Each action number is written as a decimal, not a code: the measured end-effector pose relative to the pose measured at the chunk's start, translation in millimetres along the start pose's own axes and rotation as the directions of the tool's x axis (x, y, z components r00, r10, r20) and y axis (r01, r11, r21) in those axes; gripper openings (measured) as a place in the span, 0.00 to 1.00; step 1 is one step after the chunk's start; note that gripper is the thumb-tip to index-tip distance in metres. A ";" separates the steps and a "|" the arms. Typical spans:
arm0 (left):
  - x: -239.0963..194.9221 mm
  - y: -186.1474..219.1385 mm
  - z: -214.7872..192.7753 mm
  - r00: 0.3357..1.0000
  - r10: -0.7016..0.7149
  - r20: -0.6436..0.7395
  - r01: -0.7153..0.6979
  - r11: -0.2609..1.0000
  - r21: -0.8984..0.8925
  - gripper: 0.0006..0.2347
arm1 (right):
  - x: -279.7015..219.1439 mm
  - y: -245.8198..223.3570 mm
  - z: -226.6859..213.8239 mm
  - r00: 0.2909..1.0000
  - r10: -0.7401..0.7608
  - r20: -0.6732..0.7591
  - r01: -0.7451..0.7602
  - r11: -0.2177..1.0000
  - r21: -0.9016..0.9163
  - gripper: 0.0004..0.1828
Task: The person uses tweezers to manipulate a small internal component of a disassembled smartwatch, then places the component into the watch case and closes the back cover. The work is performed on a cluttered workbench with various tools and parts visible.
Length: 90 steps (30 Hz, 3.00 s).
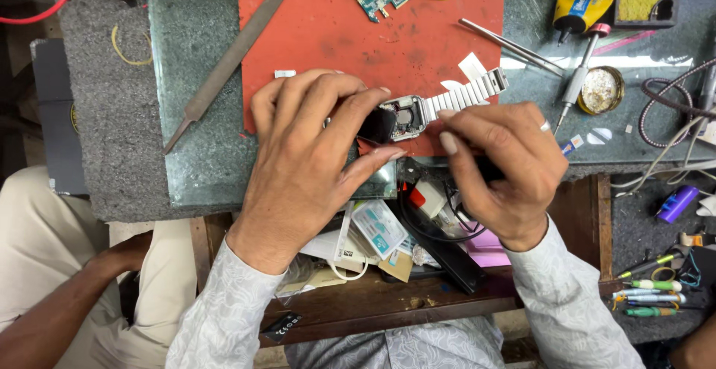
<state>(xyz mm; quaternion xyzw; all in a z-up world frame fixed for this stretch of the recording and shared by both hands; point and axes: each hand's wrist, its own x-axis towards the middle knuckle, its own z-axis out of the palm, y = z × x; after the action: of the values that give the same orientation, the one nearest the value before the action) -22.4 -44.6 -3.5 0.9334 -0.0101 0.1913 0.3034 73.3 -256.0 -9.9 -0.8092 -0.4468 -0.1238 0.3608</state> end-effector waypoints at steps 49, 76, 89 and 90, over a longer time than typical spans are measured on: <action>-1.5 0.5 -12.4 0.968 -0.116 -0.224 0.109 0.993 -0.042 0.20 | -4.6 6.0 -0.2 0.979 0.122 -0.164 -0.123 0.992 0.009 0.10; -34.7 24.8 -3.6 0.854 -0.514 0.079 0.313 0.388 -0.867 0.06 | 9.0 -3.0 -8.8 0.998 0.032 0.045 -0.031 0.999 -0.024 0.17; -37.6 11.5 -26.9 0.792 -0.559 -0.248 0.588 0.807 0.058 0.18 | 33.8 -4.7 -38.2 0.975 0.135 0.174 -0.083 0.957 -0.277 0.18; -33.8 11.5 -26.8 0.823 -0.503 -0.263 0.541 0.835 0.097 0.18 | 35.2 -3.1 -38.3 0.974 0.134 0.182 -0.082 0.960 -0.267 0.18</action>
<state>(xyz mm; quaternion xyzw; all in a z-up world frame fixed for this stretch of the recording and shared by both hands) -64.7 -42.0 10.6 0.8941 0.2972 0.2061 0.2640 95.6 -259.2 37.1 -0.8808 -0.4157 -0.0795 0.2122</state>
